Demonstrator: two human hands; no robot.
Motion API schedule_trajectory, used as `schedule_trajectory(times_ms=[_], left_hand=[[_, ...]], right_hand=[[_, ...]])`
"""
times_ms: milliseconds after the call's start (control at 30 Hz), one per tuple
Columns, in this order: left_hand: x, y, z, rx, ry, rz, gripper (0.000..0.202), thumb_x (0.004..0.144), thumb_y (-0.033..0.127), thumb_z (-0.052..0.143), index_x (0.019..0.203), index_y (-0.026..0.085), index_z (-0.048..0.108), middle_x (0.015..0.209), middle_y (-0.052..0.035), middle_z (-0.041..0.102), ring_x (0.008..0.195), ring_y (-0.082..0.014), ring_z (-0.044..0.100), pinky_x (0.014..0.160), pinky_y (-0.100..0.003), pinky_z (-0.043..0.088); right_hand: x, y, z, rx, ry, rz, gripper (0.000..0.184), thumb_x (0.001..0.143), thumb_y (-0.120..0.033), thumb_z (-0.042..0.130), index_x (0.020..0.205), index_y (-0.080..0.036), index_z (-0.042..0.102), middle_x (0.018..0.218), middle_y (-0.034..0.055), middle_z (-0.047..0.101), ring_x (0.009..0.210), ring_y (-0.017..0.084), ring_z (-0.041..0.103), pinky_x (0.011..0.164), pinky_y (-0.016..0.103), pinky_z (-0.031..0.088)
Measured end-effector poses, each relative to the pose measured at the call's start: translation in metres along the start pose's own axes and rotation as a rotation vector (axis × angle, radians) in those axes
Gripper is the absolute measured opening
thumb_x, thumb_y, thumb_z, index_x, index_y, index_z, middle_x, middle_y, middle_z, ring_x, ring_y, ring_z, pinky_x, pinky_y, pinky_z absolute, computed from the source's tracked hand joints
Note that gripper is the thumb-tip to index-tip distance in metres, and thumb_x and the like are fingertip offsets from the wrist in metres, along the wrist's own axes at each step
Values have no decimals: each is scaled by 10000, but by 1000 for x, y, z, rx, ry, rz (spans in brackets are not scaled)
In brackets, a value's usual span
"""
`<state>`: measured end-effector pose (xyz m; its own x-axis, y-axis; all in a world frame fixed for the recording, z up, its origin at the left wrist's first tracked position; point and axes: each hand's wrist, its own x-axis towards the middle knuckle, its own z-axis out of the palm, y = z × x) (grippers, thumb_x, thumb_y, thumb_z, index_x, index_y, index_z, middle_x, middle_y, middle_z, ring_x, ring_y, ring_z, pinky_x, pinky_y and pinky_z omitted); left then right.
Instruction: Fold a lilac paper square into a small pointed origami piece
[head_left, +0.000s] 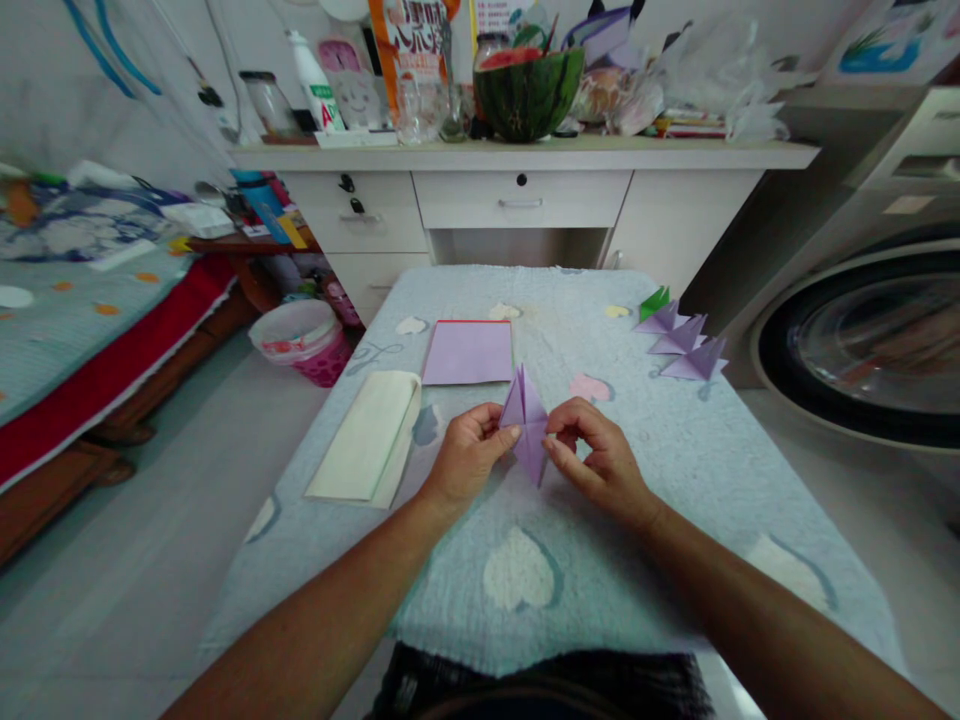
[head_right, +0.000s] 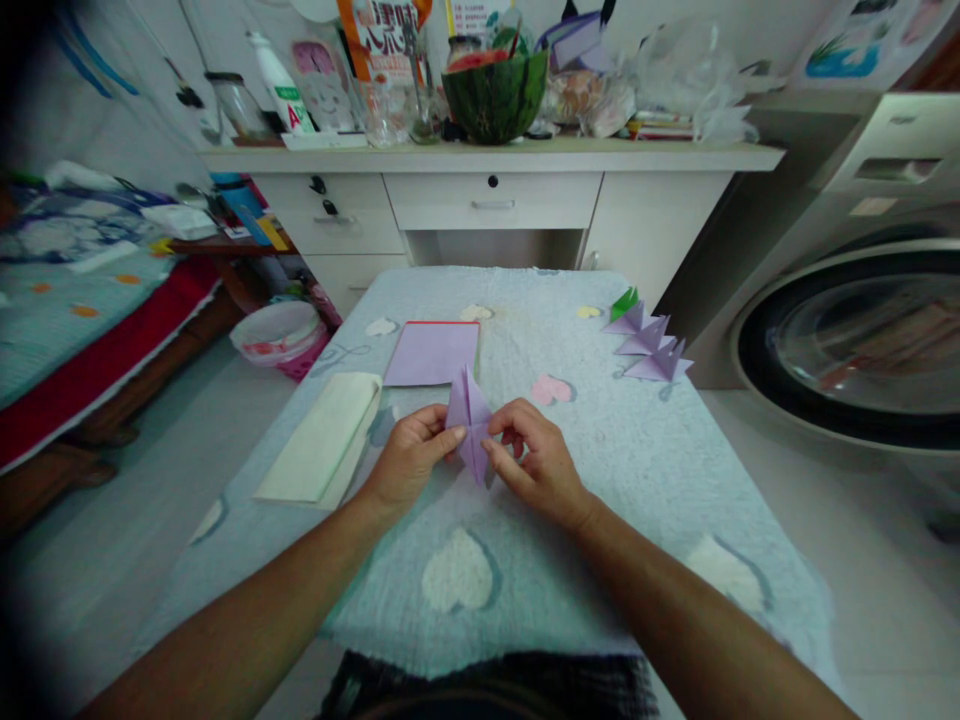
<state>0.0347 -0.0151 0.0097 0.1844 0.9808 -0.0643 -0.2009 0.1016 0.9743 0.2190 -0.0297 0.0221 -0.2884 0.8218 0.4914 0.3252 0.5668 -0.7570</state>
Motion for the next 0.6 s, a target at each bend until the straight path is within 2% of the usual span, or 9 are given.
schedule_trajectory(times_ms=[100,167,233,367,533,600], left_hand=[[0,0,1,12,-23,18,163,725,236,726,847,138,679,698,17,645,580,-77,530,563,-188,408],[0,-1,1,13,-36,29,177,727,235,726,870,145,677,716,18,653,588,-78,533,565,-189,402],[0,-2,2,18,-45,31,196,723,240,732,883,145,671,736,12,662,597,-79,537,563,-189,395],[0,-3,4,30,-62,0,248,730,273,730,919,134,651,757,-6,670,594,-81,534,538,-188,374],[0,-4,4,3,-62,-22,376,772,288,693,1098,174,543,715,21,652,570,-92,534,537,-199,391],[1,-6,3,4,-77,-30,376,790,300,679,1112,184,523,698,29,640,558,-95,534,535,-205,396]], right_hand=[[0,8,4,97,97,187,204,840,-289,647,989,-221,526,916,28,534,721,132,509,577,251,432],[0,14,6,219,94,287,338,818,-339,679,1092,-231,512,998,45,551,784,144,530,597,252,450],[1,18,8,350,61,361,399,796,-382,703,1119,-232,523,987,44,566,816,152,544,632,261,466],[3,20,9,544,-40,470,332,790,-412,711,1019,-218,568,867,17,594,733,133,556,600,246,447],[4,19,7,599,-23,508,290,830,-414,666,1025,-214,588,816,0,594,631,104,522,548,229,429],[3,20,7,608,-21,512,296,813,-404,686,1019,-211,596,810,1,597,634,106,526,537,225,425]])
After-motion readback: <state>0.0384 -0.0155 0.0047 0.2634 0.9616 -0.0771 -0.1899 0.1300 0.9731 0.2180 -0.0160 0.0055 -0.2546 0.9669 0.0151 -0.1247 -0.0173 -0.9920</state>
